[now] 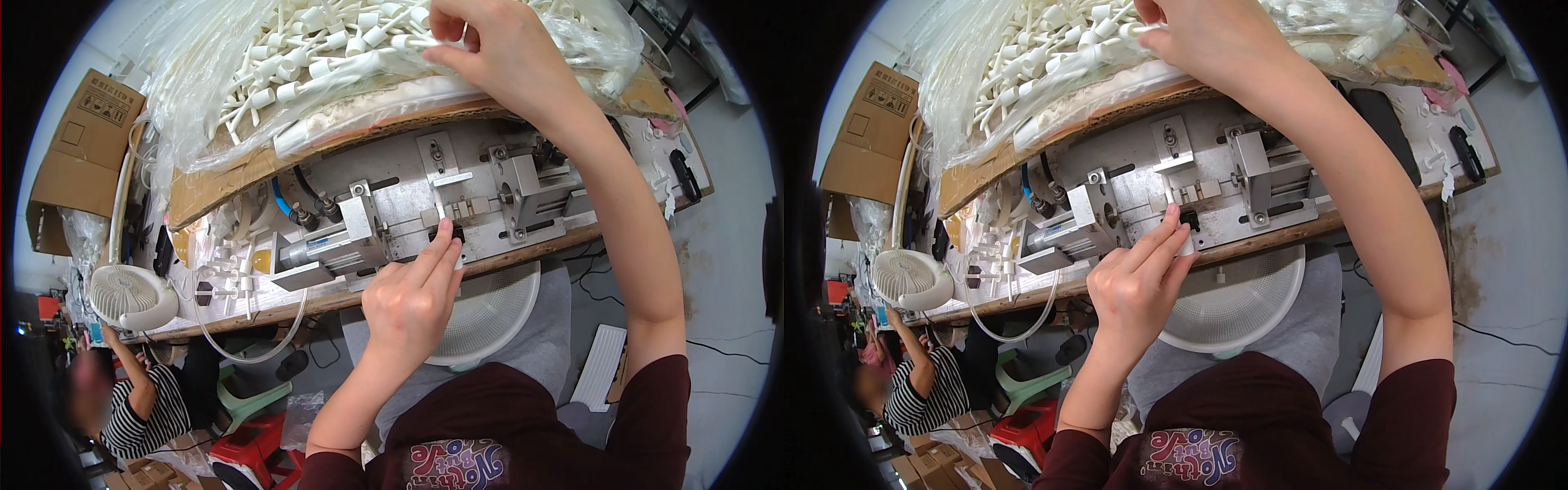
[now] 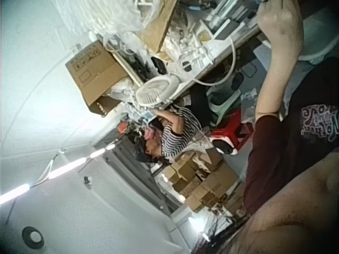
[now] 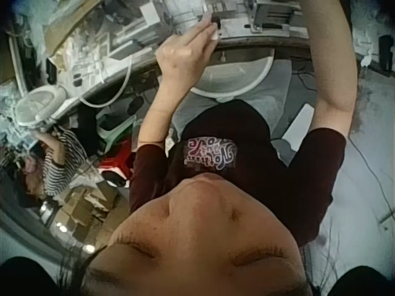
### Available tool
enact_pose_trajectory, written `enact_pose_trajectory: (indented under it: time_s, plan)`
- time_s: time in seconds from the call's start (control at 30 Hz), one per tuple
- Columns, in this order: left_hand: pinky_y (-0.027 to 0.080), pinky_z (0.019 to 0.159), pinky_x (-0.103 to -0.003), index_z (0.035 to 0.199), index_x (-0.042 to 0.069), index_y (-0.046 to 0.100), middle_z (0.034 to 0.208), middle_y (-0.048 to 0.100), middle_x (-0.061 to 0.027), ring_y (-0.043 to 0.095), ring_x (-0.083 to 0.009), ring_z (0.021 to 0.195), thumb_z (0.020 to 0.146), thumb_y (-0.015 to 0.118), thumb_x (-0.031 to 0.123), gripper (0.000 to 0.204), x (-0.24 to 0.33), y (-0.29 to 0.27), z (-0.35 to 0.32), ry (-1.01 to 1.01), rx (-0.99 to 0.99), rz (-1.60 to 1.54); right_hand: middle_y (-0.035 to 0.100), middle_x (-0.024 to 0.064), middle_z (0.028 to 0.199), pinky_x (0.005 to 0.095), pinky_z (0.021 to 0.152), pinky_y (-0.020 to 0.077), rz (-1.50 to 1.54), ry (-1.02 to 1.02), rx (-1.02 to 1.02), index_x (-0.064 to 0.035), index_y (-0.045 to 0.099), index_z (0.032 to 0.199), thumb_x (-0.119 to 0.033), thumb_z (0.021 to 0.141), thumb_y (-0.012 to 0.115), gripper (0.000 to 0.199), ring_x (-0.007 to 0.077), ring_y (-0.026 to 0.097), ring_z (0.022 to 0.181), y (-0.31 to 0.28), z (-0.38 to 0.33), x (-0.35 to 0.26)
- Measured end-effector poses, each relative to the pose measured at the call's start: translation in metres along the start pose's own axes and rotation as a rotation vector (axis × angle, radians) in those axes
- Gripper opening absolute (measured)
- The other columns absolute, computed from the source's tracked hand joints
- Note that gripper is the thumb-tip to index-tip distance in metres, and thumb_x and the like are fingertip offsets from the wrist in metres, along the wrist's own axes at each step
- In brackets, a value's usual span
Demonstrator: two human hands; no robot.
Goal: The recorder is using a specialized machine to assemble small white plastic components.
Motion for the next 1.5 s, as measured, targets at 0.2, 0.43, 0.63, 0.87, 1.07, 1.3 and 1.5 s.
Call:
enact_pose_trajectory:
  time_s: [0.2,0.43,0.63,0.87,1.07,1.3,1.5]
  plan:
    - [0.055,0.064,-0.027,0.098,0.003,0.075,0.114,0.073,-0.0074,0.07,-0.0177,0.074,0.071,0.082,0.005,0.028,-0.002,0.003,-0.002,-0.033,0.039,-0.103,0.068,0.0046,0.098,0.0289,0.07,0.0542,0.162,-0.093,-0.082,-0.0013,0.071,0.102,-0.012,0.081,0.078,0.025,0.0127,0.064,0.083,-0.002,-0.023,0.003]
    - [0.064,0.083,-0.034,0.104,-0.007,0.07,0.118,0.062,-0.0164,0.071,-0.0272,0.099,0.076,0.076,-0.012,0.029,-0.03,-0.001,-0.027,-0.36,0.083,-0.827,0.068,0.0082,0.1,0.0294,0.07,0.0565,0.349,-0.149,0.114,-0.0027,0.066,0.092,-0.011,0.067,0.085,0.033,0.0199,0.069,0.083,-0.014,-0.103,-0.023]
    - [0.066,0.083,-0.039,0.107,-0.009,0.067,0.115,0.06,-0.0185,0.07,-0.0325,0.099,0.075,0.073,-0.019,0.034,-0.043,-0.003,-0.059,-0.454,0.092,-1.101,0.07,0.0157,0.115,0.03,0.063,0.0524,0.031,-0.287,0.005,-0.0017,0.066,0.095,-0.013,0.071,0.08,0.029,0.021,0.07,0.078,0.044,-0.187,-0.06]
    - [0.066,0.082,-0.038,0.105,-0.008,0.068,0.11,0.062,-0.0179,0.07,-0.0288,0.097,0.072,0.077,-0.017,0.036,-0.034,-0.014,-0.061,-0.381,0.054,-0.987,0.072,0.0181,0.107,0.0239,0.053,0.0419,-0.207,-0.347,0.066,-0.0038,0.062,0.08,-0.013,0.07,0.064,0.013,0.0083,0.058,0.054,0.055,-0.176,-0.076]
    - [0.065,0.082,-0.039,0.101,-0.008,0.067,0.11,0.062,-0.0184,0.07,-0.0281,0.096,0.07,0.078,-0.017,0.034,-0.036,-0.012,-0.066,-0.451,0.074,-1.125,0.072,0.0176,0.106,0.0226,0.054,0.0429,-0.234,-0.345,0.011,-0.0043,0.063,0.08,-0.015,0.069,0.066,0.015,0.0089,0.058,0.052,0.057,-0.171,-0.078]
    - [0.063,0.079,-0.033,0.1,-0.006,0.073,0.106,0.068,-0.0159,0.071,-0.0246,0.093,0.074,0.076,-0.013,0.027,-0.03,-0.021,-0.072,-0.464,0.055,-1.172,0.072,0.0078,0.092,0.0221,0.061,0.0507,1.087,0.406,-0.153,-0.0016,0.07,0.099,-0.009,0.084,0.078,0.019,0.0078,0.067,0.067,0.056,-0.183,-0.047]
    - [0.056,0.073,-0.03,0.103,0.003,0.076,0.102,0.07,-0.0106,0.069,-0.0216,0.087,0.068,0.084,-0.005,0.037,-0.004,-0.047,-0.055,-0.193,0.061,-0.736,0.072,0.0084,0.094,0.0203,0.061,0.0519,1.517,0.58,-0.326,0.0036,0.07,0.108,-0.009,0.092,0.072,0.02,0.0069,0.066,0.07,0.08,-0.201,-0.059]
Point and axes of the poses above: each hand's wrist, its own z-axis towards the middle knuckle, its own y-axis out of the palm, x = y × z, the point moved 9 cm from there along z, towards the middle knuckle
